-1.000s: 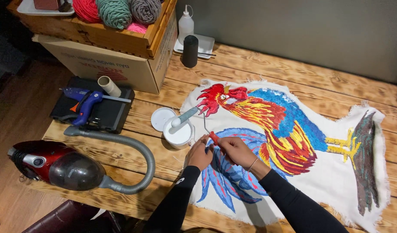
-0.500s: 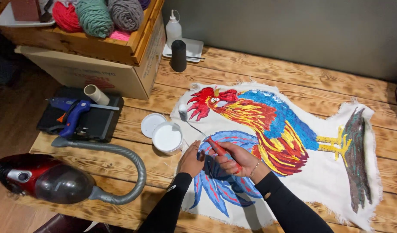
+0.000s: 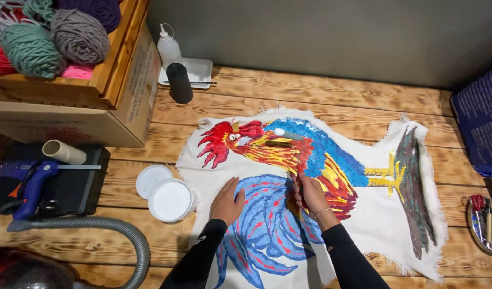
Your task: The person applies adhesive and presses the backing of a custom tufted rug.
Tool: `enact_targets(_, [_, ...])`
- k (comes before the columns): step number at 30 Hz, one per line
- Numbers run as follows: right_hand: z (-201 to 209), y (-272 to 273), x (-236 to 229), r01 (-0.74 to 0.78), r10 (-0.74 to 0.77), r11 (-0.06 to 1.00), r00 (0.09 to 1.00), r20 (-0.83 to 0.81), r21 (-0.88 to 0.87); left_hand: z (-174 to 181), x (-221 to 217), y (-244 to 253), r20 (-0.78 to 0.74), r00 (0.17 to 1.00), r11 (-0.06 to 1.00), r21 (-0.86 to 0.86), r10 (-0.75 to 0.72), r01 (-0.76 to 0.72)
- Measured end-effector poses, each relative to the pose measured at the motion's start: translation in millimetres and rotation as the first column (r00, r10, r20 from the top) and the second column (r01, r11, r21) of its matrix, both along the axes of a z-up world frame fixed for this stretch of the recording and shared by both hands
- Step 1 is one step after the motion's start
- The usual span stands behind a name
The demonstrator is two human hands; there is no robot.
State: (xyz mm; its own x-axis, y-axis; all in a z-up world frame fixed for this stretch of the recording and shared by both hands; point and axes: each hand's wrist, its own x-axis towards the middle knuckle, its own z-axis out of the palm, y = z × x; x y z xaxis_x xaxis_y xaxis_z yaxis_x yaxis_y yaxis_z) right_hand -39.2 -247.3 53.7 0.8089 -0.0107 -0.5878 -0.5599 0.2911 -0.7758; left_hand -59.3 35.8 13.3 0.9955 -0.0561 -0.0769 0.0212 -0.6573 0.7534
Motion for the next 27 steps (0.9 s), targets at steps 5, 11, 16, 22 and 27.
enact_targets(5, [-52.7,-29.7,26.2,0.122,-0.049,0.888,0.984,0.174,-0.442,-9.1,27.7,-5.7,0.012,1.000,0.994,0.102,-0.027,0.025])
enact_targets(11, [-62.2,-28.7,53.6,0.193,-0.100,0.835,0.974,0.203,-0.515,-20.2,44.3,-6.4,-0.061,0.998,0.978,0.207,-0.014,0.026])
enact_targets(16, [-67.2,-13.2,66.4,0.141,-0.030,0.797,0.980,0.194,-0.587,-27.6,42.7,-5.2,-0.097,0.995,0.970,0.241,0.009,0.015])
enact_targets(22, [-68.9,10.4,69.1,0.057,0.181,0.590,0.963,0.201,-0.805,-31.5,42.1,-2.9,-0.125,0.992,0.980,0.196,0.015,0.010])
enact_targets(27, [-53.0,26.7,69.4,-0.006,0.276,0.549,0.945,0.174,-0.836,-35.7,45.1,-1.5,-0.188,0.982,0.982,0.184,-0.002,0.038])
